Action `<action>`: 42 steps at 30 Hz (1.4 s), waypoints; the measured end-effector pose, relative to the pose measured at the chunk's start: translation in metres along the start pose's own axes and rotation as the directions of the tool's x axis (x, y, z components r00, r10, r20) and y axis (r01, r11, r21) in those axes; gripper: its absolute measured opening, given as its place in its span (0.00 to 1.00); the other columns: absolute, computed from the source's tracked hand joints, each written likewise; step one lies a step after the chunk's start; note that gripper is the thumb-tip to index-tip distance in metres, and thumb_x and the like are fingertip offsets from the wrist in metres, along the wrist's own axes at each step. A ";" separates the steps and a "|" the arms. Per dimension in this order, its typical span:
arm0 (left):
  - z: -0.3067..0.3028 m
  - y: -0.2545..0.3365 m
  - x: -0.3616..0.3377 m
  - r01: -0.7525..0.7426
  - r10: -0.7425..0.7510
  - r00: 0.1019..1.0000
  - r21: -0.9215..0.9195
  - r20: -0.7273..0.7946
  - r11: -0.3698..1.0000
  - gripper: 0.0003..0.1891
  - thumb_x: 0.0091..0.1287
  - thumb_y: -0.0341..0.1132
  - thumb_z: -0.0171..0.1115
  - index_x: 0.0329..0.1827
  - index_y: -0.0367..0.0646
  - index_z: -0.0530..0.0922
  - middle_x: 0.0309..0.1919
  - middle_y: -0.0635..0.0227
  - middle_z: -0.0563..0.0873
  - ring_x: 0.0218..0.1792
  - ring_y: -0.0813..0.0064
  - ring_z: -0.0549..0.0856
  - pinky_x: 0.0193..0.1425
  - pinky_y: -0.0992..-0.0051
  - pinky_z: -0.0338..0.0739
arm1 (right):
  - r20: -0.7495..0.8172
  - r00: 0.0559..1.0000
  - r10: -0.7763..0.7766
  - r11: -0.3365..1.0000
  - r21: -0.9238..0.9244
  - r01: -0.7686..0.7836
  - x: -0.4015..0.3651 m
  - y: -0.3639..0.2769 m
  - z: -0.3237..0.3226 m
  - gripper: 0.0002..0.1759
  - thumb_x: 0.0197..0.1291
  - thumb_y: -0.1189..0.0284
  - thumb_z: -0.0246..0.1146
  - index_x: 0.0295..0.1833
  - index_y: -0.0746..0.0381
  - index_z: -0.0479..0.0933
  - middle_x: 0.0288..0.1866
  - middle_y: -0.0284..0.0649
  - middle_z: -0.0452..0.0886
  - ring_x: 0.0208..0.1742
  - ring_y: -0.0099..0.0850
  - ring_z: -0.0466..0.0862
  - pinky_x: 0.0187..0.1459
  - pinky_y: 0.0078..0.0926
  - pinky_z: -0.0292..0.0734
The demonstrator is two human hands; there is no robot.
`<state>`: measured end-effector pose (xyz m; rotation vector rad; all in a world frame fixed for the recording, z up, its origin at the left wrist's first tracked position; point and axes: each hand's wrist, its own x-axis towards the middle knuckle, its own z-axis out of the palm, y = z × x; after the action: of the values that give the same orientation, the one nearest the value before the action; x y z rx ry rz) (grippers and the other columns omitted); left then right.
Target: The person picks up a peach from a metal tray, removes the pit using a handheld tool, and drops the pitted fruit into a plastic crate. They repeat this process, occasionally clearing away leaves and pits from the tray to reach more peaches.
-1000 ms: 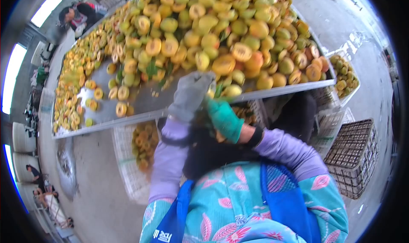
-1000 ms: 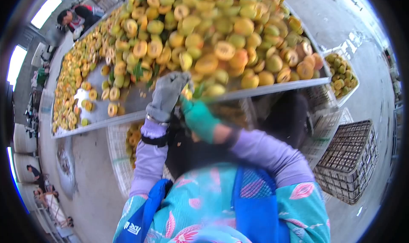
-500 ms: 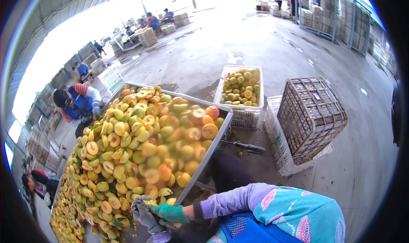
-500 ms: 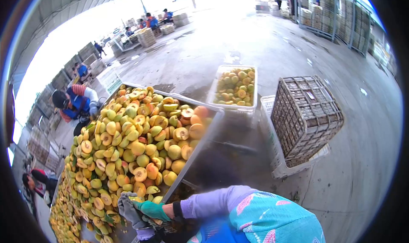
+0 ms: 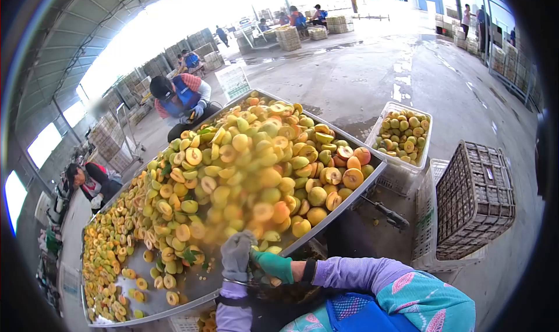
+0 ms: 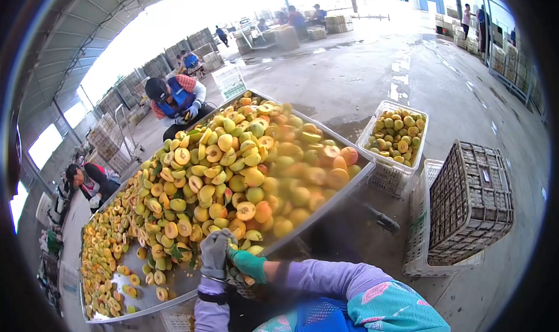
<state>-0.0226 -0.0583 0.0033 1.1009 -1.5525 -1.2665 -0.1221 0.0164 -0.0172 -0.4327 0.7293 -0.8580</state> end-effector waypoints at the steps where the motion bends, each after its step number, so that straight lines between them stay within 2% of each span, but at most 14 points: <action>1: -0.008 0.017 0.003 0.072 -0.087 0.985 0.105 0.148 0.992 0.11 0.68 0.35 0.60 0.34 0.37 0.84 0.25 0.70 0.86 0.23 0.85 0.77 0.29 0.83 0.72 | 0.067 0.995 0.068 0.997 0.041 -0.071 -0.011 -0.006 0.006 0.26 0.72 0.43 0.42 0.45 0.52 0.73 0.19 0.30 0.69 0.14 0.22 0.67 0.13 0.21 0.62; 6: -0.020 0.030 0.015 0.168 -0.325 0.814 0.340 0.482 0.925 0.14 0.69 0.37 0.59 0.33 0.32 0.83 0.26 0.66 0.87 0.24 0.80 0.81 0.32 0.81 0.75 | 0.023 0.999 0.039 0.941 0.336 -0.045 -0.024 -0.001 0.040 0.22 0.73 0.46 0.41 0.39 0.52 0.67 0.17 0.26 0.65 0.12 0.21 0.63 0.13 0.20 0.60; 10: -0.005 -0.023 -0.001 0.122 -0.065 0.983 -0.355 0.170 0.927 0.15 0.70 0.37 0.56 0.32 0.34 0.83 0.31 0.64 0.87 0.26 0.79 0.80 0.35 0.80 0.75 | 0.077 0.993 0.086 0.904 0.412 -0.110 -0.018 -0.012 0.020 0.20 0.74 0.49 0.42 0.35 0.51 0.64 0.16 0.26 0.64 0.12 0.21 0.63 0.15 0.21 0.59; 13: -0.024 -0.012 0.006 0.047 -0.092 0.888 0.110 0.451 0.993 0.14 0.70 0.36 0.55 0.34 0.33 0.82 0.31 0.64 0.86 0.29 0.79 0.82 0.38 0.80 0.76 | -0.007 0.970 0.245 0.938 0.254 -0.235 -0.019 -0.013 0.015 0.20 0.74 0.50 0.42 0.35 0.51 0.64 0.16 0.26 0.63 0.12 0.22 0.63 0.15 0.22 0.60; 18: -0.033 0.002 0.016 0.163 -0.244 0.818 0.197 0.521 0.967 0.10 0.69 0.33 0.57 0.35 0.34 0.82 0.29 0.65 0.86 0.29 0.77 0.82 0.39 0.80 0.76 | -0.066 0.991 0.116 0.954 0.285 -0.092 -0.012 0.002 0.037 0.20 0.73 0.48 0.44 0.34 0.50 0.66 0.20 0.28 0.67 0.16 0.22 0.67 0.17 0.22 0.61; 22: -0.010 -0.030 -0.007 -0.033 -0.019 0.995 -0.514 -0.096 0.857 0.09 0.69 0.29 0.53 0.34 0.34 0.80 0.28 0.61 0.84 0.30 0.74 0.82 0.40 0.77 0.77 | -0.110 0.976 0.187 0.981 0.062 -0.181 -0.009 -0.021 0.039 0.21 0.73 0.49 0.46 0.32 0.51 0.65 0.20 0.29 0.66 0.16 0.23 0.66 0.18 0.21 0.61; 25: -0.040 -0.023 0.005 0.097 -0.070 0.976 -0.125 0.206 0.987 0.09 0.68 0.29 0.53 0.34 0.34 0.80 0.28 0.63 0.85 0.30 0.75 0.82 0.40 0.79 0.77 | -0.117 0.965 0.234 0.972 0.063 -0.228 -0.023 -0.034 0.056 0.20 0.73 0.50 0.45 0.32 0.51 0.64 0.19 0.28 0.65 0.15 0.23 0.65 0.18 0.21 0.60; 29: -0.058 0.003 0.018 0.156 -0.357 0.755 0.378 0.550 0.913 0.12 0.67 0.34 0.56 0.29 0.37 0.83 0.26 0.73 0.84 0.26 0.85 0.75 0.32 0.84 0.69 | 0.229 0.942 0.245 0.923 0.243 -0.299 0.014 0.016 0.017 0.20 0.72 0.46 0.43 0.39 0.51 0.64 0.18 0.31 0.66 0.15 0.26 0.64 0.17 0.27 0.62; 30: -0.056 0.000 0.018 0.206 -0.358 0.729 0.312 0.583 0.927 0.12 0.66 0.36 0.57 0.30 0.40 0.85 0.25 0.75 0.84 0.24 0.87 0.72 0.28 0.83 0.64 | 0.215 0.944 0.250 0.884 0.346 -0.314 0.010 0.020 0.022 0.20 0.72 0.47 0.44 0.38 0.51 0.64 0.17 0.31 0.65 0.15 0.26 0.63 0.19 0.26 0.62; 33: -0.046 0.004 0.008 0.097 -0.211 0.838 0.244 0.503 0.965 0.12 0.65 0.38 0.59 0.32 0.41 0.86 0.26 0.73 0.86 0.26 0.86 0.77 0.31 0.84 0.70 | 0.493 0.866 0.087 0.823 0.454 -0.341 0.009 0.027 0.012 0.20 0.72 0.47 0.43 0.37 0.51 0.66 0.20 0.31 0.68 0.19 0.27 0.65 0.24 0.25 0.65; 34: -0.034 0.014 -0.002 0.058 -0.166 0.937 0.329 0.309 0.942 0.11 0.67 0.38 0.59 0.33 0.42 0.86 0.29 0.71 0.87 0.31 0.82 0.83 0.38 0.82 0.77 | 0.318 0.944 0.085 0.890 0.402 -0.216 -0.006 0.022 0.013 0.17 0.72 0.51 0.48 0.37 0.52 0.68 0.25 0.32 0.70 0.25 0.28 0.70 0.29 0.27 0.68; 37: -0.010 -0.065 -0.006 -0.327 0.401 0.894 0.319 -0.200 0.889 0.09 0.69 0.34 0.56 0.40 0.41 0.84 0.36 0.62 0.88 0.41 0.71 0.86 0.49 0.71 0.80 | 0.216 0.971 -0.102 0.900 -0.395 0.183 0.000 0.014 -0.036 0.11 0.70 0.58 0.52 0.41 0.53 0.71 0.28 0.30 0.72 0.27 0.26 0.74 0.30 0.25 0.71; 39: -0.003 -0.066 -0.017 -0.269 0.190 0.931 -0.234 -0.311 0.934 0.04 0.68 0.27 0.61 0.42 0.39 0.81 0.34 0.69 0.86 0.38 0.76 0.83 0.47 0.74 0.79 | 0.220 0.967 -0.128 0.851 -0.477 0.221 0.016 0.015 -0.037 0.13 0.71 0.55 0.50 0.41 0.52 0.71 0.26 0.27 0.71 0.25 0.23 0.74 0.25 0.24 0.70; 42: -0.016 -0.045 -0.030 -0.085 0.019 0.981 -0.343 -0.192 0.935 0.08 0.70 0.34 0.61 0.40 0.38 0.81 0.32 0.74 0.84 0.35 0.86 0.80 0.41 0.81 0.78 | 0.151 0.976 0.159 0.980 -0.146 -0.137 0.006 0.007 0.000 0.18 0.71 0.49 0.49 0.39 0.51 0.71 0.20 0.25 0.68 0.17 0.21 0.69 0.18 0.24 0.65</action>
<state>0.0065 -0.0389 -0.0407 0.9113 -1.1536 -1.3030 -0.1159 0.0160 -0.0242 -0.5551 0.6626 -0.6277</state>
